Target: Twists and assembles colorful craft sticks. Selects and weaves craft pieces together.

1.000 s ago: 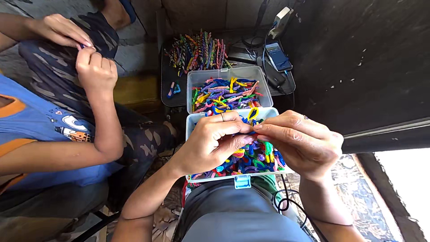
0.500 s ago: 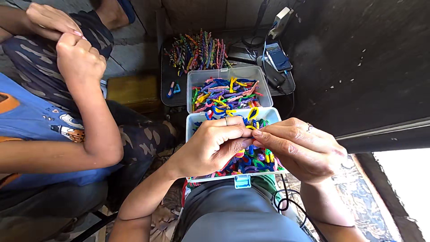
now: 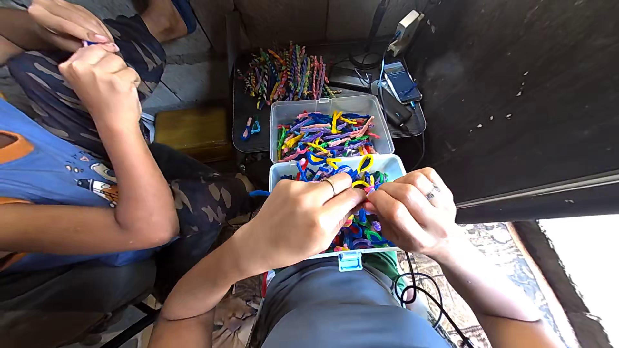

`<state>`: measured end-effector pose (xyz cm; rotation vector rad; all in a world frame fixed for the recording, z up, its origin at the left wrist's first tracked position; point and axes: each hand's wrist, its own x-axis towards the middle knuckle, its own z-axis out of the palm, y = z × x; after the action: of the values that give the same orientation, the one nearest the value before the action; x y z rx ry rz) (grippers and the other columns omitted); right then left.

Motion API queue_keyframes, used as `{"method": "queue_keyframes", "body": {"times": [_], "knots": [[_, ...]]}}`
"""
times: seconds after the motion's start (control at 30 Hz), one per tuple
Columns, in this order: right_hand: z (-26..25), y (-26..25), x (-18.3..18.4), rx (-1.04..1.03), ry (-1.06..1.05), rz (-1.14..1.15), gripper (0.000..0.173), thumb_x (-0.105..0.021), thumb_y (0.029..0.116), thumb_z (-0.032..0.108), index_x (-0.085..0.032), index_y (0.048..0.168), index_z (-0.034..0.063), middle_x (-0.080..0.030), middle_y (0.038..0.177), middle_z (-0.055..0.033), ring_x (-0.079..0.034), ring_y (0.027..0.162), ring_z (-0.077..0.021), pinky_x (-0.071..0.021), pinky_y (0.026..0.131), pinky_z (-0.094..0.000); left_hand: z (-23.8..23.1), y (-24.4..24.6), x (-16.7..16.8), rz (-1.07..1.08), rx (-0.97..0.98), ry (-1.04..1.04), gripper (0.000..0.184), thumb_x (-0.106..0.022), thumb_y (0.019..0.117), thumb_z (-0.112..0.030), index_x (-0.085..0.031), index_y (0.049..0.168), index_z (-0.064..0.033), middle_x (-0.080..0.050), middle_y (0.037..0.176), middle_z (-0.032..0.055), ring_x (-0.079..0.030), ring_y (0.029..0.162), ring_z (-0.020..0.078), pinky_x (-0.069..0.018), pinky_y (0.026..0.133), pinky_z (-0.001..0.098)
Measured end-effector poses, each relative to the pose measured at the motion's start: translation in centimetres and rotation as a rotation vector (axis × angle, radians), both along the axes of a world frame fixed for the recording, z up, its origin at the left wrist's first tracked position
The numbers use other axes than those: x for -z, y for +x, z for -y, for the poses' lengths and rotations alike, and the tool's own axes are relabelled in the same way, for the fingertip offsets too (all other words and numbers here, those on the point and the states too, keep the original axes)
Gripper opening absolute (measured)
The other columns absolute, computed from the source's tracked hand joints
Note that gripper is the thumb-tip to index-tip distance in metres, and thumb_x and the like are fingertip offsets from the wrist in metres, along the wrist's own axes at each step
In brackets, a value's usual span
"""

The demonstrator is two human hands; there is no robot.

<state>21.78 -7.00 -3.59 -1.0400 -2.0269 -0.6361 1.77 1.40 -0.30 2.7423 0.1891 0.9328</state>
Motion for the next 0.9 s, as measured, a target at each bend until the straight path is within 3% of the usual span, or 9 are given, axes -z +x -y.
{"method": "queue_keyframes", "body": {"times": [0.1, 0.2, 0.27, 0.33, 0.4, 0.5, 0.63, 0.7, 0.9], "knots": [[0.2, -1.0, 0.5, -0.051, -0.282, -0.298, 0.019, -0.049, 0.1034, 0.012, -0.060, 0.089, 0.0061, -0.051, 0.074, -0.0027, -0.049, 0.071, -0.0107, -0.0396, 0.066, -0.0194, 0.8, 0.3, 0.4, 0.008, -0.170, 0.337, 0.017, -0.057, 0.0975, -0.003, -0.074, 0.095, 0.0007, -0.064, 0.077, 0.0104, -0.056, 0.057, 0.0191, -0.0389, 0.047, 0.0280], [0.8, -1.6, 0.2, -0.386, -0.835, -0.965, 0.028, -0.042, 0.1065, 0.013, -0.053, 0.081, 0.0113, -0.044, 0.067, 0.0098, -0.042, 0.060, 0.0068, -0.0343, 0.056, -0.0085, 1.0, 0.3, 1.0, 0.039, -0.212, 0.484, 0.017, -0.056, 0.0989, -0.001, -0.072, 0.099, 0.0014, -0.068, 0.082, 0.0113, -0.054, 0.059, 0.0203, -0.0364, 0.049, 0.0299], [0.7, -1.9, 0.0, -0.657, -1.162, -1.437, 0.035, -0.038, 0.1068, 0.016, -0.053, 0.076, 0.0204, -0.043, 0.063, 0.0149, -0.040, 0.056, 0.0070, -0.0328, 0.054, -0.0102, 0.9, 0.2, 1.2, 0.040, -0.221, 0.502, 0.016, -0.056, 0.0989, -0.002, -0.072, 0.101, 0.0004, -0.068, 0.084, 0.0109, -0.054, 0.060, 0.0202, -0.0367, 0.050, 0.0300], [0.4, -2.1, 0.2, -0.718, -1.221, -1.574, 0.036, -0.037, 0.1080, 0.018, -0.055, 0.077, 0.0198, -0.045, 0.061, 0.0140, -0.043, 0.055, 0.0052, -0.0362, 0.055, -0.0115, 0.5, 0.2, 1.5, 0.046, -0.224, 0.419, 0.015, -0.059, 0.0972, -0.004, -0.073, 0.099, -0.0005, -0.066, 0.080, 0.0106, -0.056, 0.060, 0.0202, -0.0389, 0.049, 0.0292], [0.2, -2.1, 0.6, -0.575, -1.054, -1.344, 0.030, -0.039, 0.1084, 0.014, -0.055, 0.084, 0.0168, -0.049, 0.066, 0.0121, -0.047, 0.059, 0.0049, -0.0410, 0.057, -0.0110, 0.2, 0.1, 1.7, 0.058, -0.212, 0.247, 0.017, -0.059, 0.0968, -0.005, -0.076, 0.097, -0.0006, -0.062, 0.074, 0.0096, -0.056, 0.059, 0.0187, -0.0393, 0.049, 0.0274], [0.1, -2.0, 1.1, -0.280, -0.624, -0.857, 0.016, -0.054, 0.1060, 0.017, -0.058, 0.096, 0.0047, -0.059, 0.077, 0.0040, -0.057, 0.068, 0.0047, -0.0503, 0.065, -0.0109, 0.3, -0.3, 1.3, 0.045, -0.169, -0.055, 0.023, -0.056, 0.0994, -0.010, -0.076, 0.095, -0.0014, -0.058, 0.073, 0.0049, -0.053, 0.061, 0.0097, -0.0388, 0.051, 0.0203], [-0.3, -1.6, 1.1, -0.150, -0.130, -0.449, 0.013, -0.064, 0.1020, 0.016, -0.060, 0.102, 0.0034, -0.061, 0.095, -0.0077, -0.063, 0.092, -0.0102, -0.0529, 0.082, -0.0193, -0.3, -1.0, 0.5, 0.066, 0.047, -0.435, 0.023, -0.058, 0.1008, -0.011, -0.076, 0.092, 0.0007, -0.061, 0.078, -0.0005, -0.055, 0.072, -0.0036, -0.0440, 0.063, 0.0091], [-0.2, -1.4, 0.9, -0.160, -0.018, -0.319, 0.010, -0.064, 0.1016, 0.012, -0.059, 0.105, 0.0049, -0.059, 0.100, -0.0102, -0.064, 0.099, -0.0171, -0.0542, 0.087, -0.0250, -0.4, -1.1, 0.1, 0.081, 0.151, -0.569, 0.021, -0.059, 0.1004, -0.008, -0.075, 0.092, 0.0029, -0.063, 0.083, -0.0008, -0.056, 0.077, -0.0056, -0.0466, 0.069, 0.0076], [-0.2, -1.3, 0.2, -0.129, 0.077, -0.100, 0.008, -0.056, 0.1049, 0.009, -0.055, 0.105, 0.0016, -0.061, 0.096, -0.0138, -0.065, 0.094, -0.0226, -0.0541, 0.089, -0.0290, -0.4, -1.3, 0.1, 0.110, 0.273, -0.723, 0.019, -0.058, 0.1008, -0.005, -0.072, 0.092, 0.0031, -0.063, 0.086, -0.0016, -0.057, 0.081, -0.0059, -0.0486, 0.073, 0.0086]]}}
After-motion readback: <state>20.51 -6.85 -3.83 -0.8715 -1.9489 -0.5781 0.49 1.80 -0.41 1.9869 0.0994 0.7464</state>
